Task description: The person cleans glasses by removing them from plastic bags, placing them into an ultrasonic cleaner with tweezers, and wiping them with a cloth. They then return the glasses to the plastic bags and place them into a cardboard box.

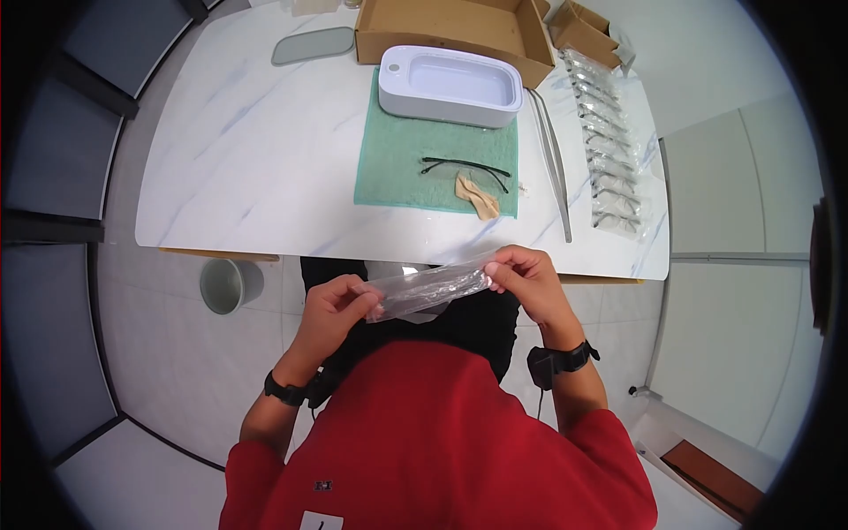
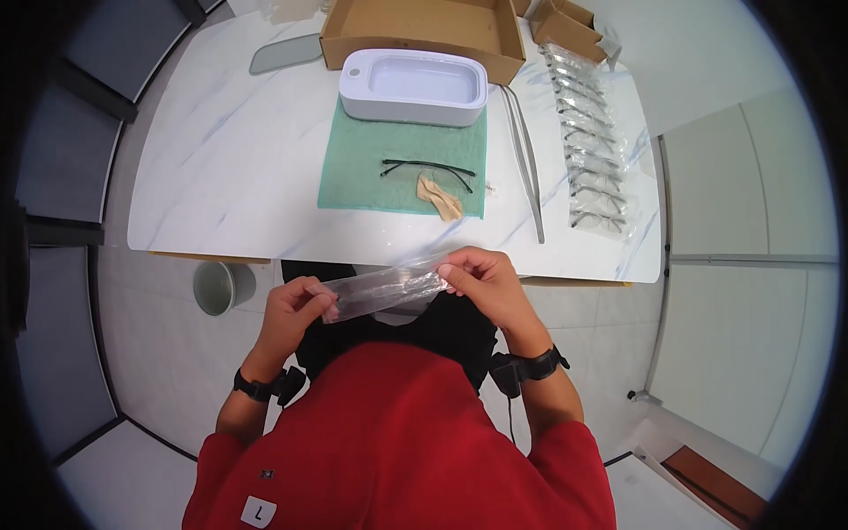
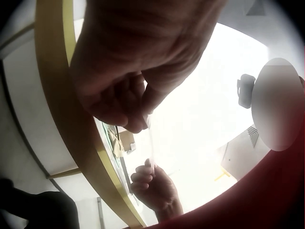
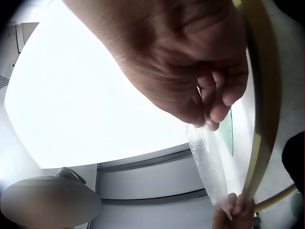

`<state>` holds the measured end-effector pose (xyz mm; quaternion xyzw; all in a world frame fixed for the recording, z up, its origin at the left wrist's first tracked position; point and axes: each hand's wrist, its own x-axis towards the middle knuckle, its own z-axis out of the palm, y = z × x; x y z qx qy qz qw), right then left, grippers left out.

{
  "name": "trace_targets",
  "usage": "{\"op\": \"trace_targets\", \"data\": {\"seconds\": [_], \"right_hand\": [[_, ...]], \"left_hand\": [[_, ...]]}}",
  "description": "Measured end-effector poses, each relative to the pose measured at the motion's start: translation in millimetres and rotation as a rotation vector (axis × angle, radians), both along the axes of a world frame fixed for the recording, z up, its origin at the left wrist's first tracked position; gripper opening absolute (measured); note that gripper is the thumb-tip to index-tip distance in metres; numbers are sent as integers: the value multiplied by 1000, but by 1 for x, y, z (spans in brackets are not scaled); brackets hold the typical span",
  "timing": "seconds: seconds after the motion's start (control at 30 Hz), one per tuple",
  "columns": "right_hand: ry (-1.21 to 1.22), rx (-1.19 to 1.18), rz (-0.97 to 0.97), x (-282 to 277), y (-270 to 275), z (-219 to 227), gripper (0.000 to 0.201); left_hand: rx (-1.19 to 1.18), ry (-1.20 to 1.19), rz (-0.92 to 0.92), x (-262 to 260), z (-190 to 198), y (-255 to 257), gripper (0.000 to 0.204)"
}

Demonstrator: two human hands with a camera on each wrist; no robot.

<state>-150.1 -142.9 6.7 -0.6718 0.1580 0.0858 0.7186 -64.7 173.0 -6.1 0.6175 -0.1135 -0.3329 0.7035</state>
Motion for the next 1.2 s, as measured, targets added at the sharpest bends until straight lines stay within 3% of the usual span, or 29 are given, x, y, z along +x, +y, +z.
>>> {"op": "trace_targets", "data": {"seconds": [0.03, 0.13, 0.27, 0.37, 0.7, 1.0, 1.2], "right_hand": [[14, -4, 17, 3, 2, 0, 12], [-189, -339, -42, 14, 11, 3, 13], [-505, -1003, -120, 46, 9, 12, 24], [-620, -1232, -65, 64, 8, 5, 22], [-531, -1260, -35, 68, -3, -13, 14], [-420, -869, -164, 51, -2, -1, 10], [-436, -824, -154, 56, 6, 7, 9]], "left_hand": [[0, -18, 21, 1, 1, 2, 8], [-3, -31, 77, 3, 4, 8, 8], [-75, -59, 160, 8, 8, 8, 10], [-72, -87, 208, 16, 12, 4, 11], [-30, -60, 315, 34, -4, -11, 14], [-76, -111, 310, 41, 2, -5, 15], [-42, -209, 367, 50, 13, -4, 10]]}}
